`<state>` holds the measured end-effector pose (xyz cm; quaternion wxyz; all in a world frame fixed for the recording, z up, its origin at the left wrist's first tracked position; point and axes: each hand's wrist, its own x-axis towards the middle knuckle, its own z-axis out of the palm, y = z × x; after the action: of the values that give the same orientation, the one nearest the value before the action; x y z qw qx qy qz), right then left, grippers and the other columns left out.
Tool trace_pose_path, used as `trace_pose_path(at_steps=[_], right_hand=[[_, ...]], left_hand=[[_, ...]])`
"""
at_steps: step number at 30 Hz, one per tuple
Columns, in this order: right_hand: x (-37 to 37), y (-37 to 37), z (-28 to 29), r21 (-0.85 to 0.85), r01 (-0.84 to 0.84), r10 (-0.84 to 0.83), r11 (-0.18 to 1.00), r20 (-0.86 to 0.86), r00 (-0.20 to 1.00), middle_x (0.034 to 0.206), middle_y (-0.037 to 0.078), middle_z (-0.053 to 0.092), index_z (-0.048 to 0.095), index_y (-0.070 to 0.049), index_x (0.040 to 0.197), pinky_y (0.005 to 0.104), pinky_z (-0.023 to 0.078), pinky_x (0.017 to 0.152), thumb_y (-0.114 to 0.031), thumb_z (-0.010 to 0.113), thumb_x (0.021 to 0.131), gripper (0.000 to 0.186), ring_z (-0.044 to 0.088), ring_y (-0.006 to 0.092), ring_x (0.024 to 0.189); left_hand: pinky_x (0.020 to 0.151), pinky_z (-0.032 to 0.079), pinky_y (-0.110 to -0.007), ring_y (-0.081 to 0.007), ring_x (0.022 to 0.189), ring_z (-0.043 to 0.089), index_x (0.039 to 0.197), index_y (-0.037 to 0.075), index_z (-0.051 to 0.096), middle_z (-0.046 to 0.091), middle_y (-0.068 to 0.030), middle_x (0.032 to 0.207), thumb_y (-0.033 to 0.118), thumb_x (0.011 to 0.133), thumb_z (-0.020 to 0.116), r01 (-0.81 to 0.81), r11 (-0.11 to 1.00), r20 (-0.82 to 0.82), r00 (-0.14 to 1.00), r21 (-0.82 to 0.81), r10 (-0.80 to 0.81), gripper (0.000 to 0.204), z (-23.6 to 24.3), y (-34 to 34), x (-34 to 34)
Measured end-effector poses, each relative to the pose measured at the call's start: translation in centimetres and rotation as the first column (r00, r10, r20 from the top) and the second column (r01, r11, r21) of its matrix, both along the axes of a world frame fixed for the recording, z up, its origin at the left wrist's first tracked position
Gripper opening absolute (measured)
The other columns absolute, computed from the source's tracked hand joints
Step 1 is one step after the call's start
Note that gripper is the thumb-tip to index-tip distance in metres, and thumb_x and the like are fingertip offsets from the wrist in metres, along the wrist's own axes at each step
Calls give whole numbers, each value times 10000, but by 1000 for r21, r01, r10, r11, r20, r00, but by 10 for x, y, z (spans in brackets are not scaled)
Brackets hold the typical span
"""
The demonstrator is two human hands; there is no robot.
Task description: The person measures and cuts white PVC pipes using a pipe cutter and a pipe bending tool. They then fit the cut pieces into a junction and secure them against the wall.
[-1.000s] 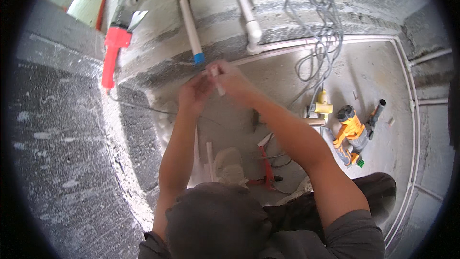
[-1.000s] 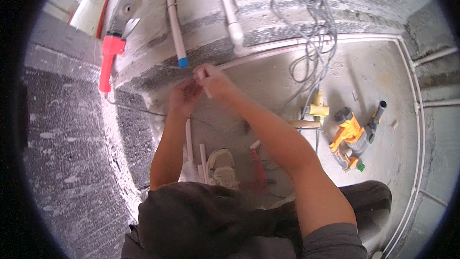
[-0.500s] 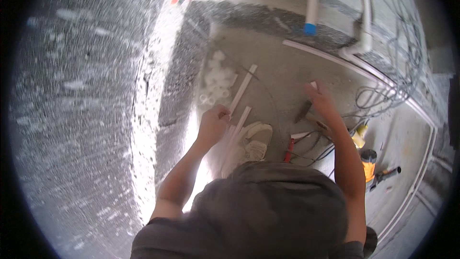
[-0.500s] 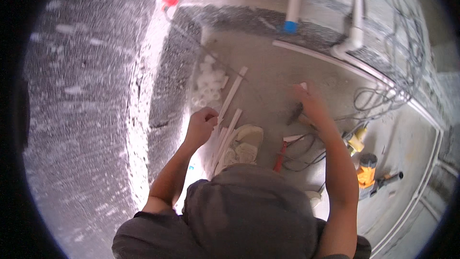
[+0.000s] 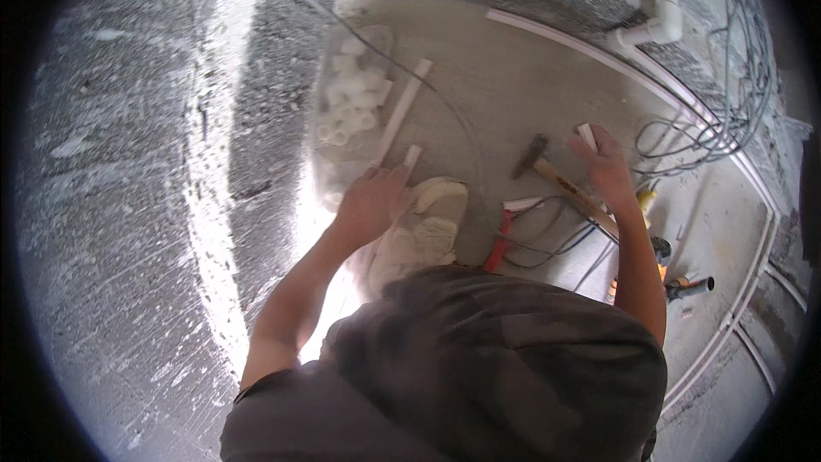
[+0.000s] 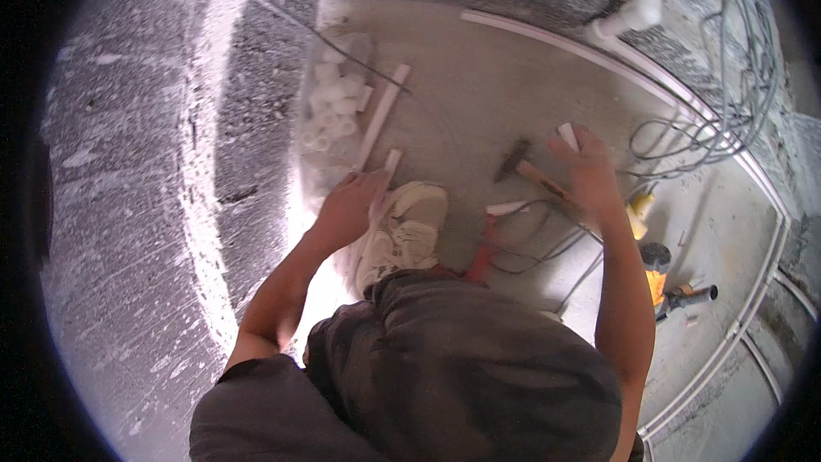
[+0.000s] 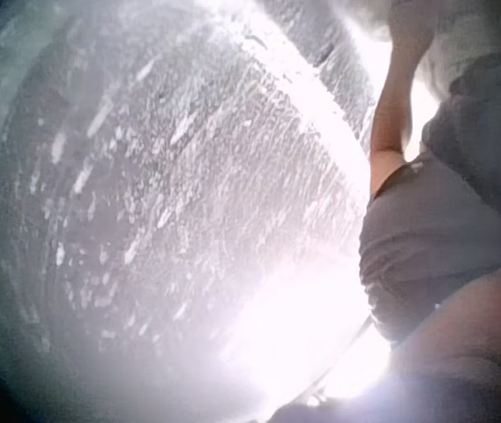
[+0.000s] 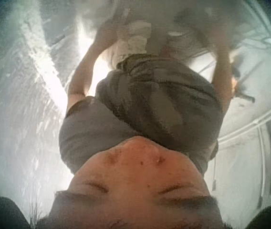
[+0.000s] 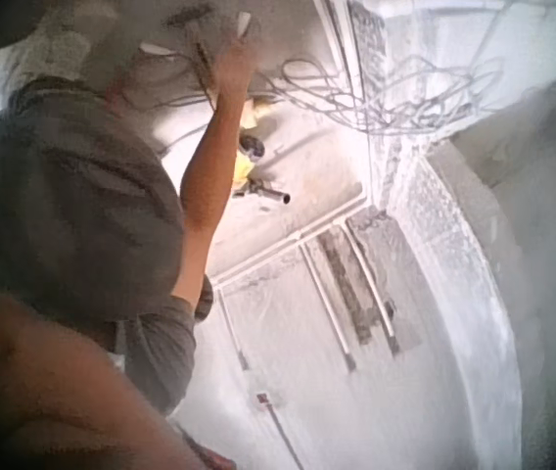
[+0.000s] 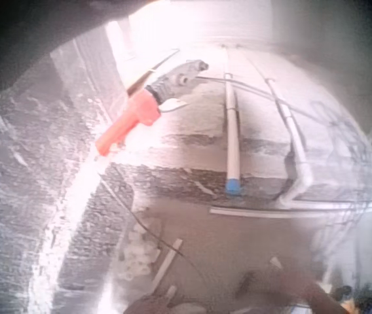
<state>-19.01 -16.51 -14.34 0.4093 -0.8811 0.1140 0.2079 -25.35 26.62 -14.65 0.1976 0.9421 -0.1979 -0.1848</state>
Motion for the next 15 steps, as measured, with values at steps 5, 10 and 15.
trace_pose_path(at_steps=[5,10,15], right_hand=[[-17,-13,19,32,136,-136,990,-4,991,890,59,660,675,-5,1185,323,468,670,-309,701,989,362,578,142,754],[-38,-26,0,66,166,-160,984,-80,984,884,39,662,649,-16,1252,306,455,627,-311,699,994,395,561,110,731],[-53,-19,-9,192,240,-228,952,-84,970,797,2,573,598,-36,1337,268,442,588,-225,661,1009,384,534,93,660]], left_hand=[[943,507,-495,-385,1153,613,1131,34,623,625,-175,1139,53,885,642,20,990,27,999,136,-24,248,5,6,-12],[1067,453,-496,-394,1261,557,1177,33,649,598,-179,1319,-47,783,683,43,949,-156,988,313,7,403,-1,31,-14],[1013,472,-488,-371,1226,565,1215,37,666,604,-176,1285,-53,761,643,50,980,29,998,194,-57,464,3,60,-22]])
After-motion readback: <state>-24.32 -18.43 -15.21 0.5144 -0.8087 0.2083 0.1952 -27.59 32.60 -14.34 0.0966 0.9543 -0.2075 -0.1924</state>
